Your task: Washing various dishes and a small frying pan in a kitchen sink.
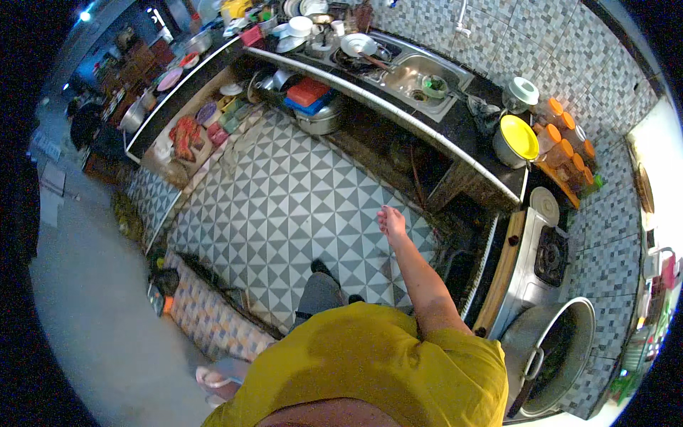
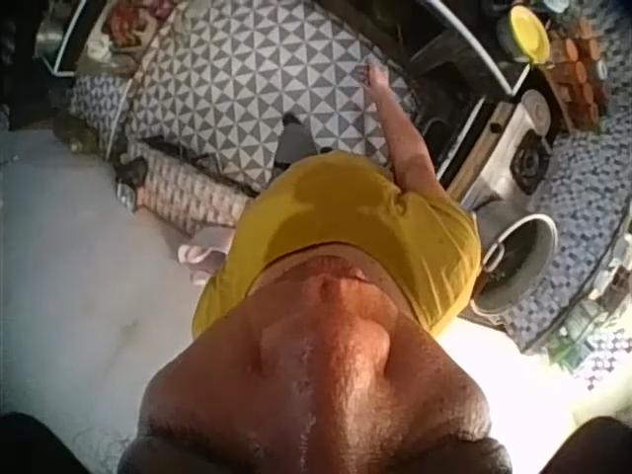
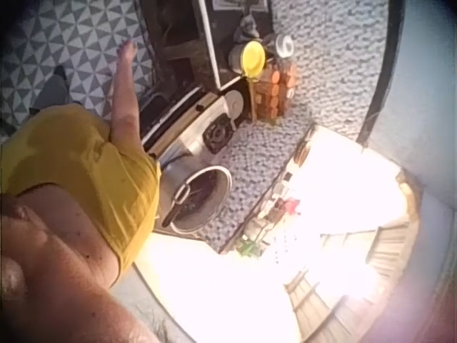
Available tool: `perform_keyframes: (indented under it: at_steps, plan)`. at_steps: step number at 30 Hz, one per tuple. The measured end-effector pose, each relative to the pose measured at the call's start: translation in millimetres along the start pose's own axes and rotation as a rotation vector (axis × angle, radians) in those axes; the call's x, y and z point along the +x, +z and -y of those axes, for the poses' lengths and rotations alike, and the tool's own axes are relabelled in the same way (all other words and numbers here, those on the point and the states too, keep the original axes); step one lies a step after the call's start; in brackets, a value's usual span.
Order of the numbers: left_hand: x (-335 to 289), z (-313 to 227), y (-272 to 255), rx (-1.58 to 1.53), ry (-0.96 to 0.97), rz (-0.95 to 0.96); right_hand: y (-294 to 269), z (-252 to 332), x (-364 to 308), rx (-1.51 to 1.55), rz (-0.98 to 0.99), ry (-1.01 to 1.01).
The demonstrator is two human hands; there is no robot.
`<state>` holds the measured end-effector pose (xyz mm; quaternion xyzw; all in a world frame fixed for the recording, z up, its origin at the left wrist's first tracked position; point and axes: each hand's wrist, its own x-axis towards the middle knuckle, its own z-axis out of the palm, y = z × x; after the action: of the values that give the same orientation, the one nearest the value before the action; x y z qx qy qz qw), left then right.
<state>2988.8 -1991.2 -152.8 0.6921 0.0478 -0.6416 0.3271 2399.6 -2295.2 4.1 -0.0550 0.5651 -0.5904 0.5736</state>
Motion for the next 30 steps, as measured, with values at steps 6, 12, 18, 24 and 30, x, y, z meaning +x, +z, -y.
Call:
perform_keyframes:
  at_steps: [6,12,18,24,30]
  plan:
    - [84,-190,115,0.142,0.028,-0.003,35,91,115,0.012,-0.118,-0.193]
    - [145,-415,283,0.136,-0.111,0.294,49,190,207,-0.126,-0.366,-0.277]
    - [134,-588,527,0.428,0.337,0.403,-2,292,309,-0.532,-0.652,-0.557]
    - [105,-651,685,0.420,0.488,0.494,-44,396,398,-1.017,-0.966,-0.764]
    - [114,-654,745,0.370,0.332,0.322,-78,473,455,-1.273,-1.136,-0.512]
